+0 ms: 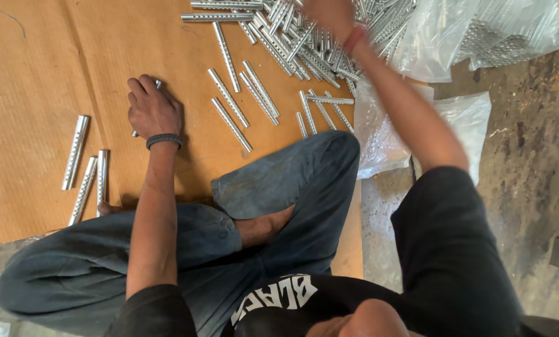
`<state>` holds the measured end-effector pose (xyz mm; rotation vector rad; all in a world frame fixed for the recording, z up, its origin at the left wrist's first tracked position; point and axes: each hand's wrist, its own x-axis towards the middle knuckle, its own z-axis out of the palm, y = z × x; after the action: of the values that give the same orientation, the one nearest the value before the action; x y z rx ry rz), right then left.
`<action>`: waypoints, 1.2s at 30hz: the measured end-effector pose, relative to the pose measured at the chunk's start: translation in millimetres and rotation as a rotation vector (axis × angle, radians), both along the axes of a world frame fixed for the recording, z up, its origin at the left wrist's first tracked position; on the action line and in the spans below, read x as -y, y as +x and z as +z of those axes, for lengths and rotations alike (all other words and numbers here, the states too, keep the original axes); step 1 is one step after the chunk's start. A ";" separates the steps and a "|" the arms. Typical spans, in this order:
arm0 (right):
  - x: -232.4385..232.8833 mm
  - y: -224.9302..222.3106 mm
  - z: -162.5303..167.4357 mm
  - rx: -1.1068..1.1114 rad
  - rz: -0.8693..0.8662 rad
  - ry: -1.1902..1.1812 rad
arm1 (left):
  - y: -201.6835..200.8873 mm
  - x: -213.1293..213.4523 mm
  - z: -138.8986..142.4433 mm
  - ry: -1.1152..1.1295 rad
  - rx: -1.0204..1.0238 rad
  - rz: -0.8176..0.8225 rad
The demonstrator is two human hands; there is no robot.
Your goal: The person sits on the floor and repeatedly picks up two small metal rods, aligns them, and connects them by hand. They place the assembled units into a separate pile on the cardboard. The process is repeated continuously with no tools used.
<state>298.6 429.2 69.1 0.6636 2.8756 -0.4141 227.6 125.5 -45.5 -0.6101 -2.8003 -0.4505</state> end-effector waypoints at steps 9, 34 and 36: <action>173.5 40.3 -74.7 0.061 -0.063 -0.014 | 0.3 3.5 -1.0 0.001 0.026 -0.004; 201.5 -24.1 -82.4 -0.299 0.135 -0.157 | -0.8 8.7 15.9 0.078 0.058 -0.084; 193.7 -22.5 -90.7 -0.064 0.065 -0.133 | -0.8 7.9 14.7 0.075 0.062 -0.077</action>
<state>276.1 235.6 -21.7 0.5431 2.8877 -0.6218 226.8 117.6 -30.8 -0.7009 -2.8104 -0.5962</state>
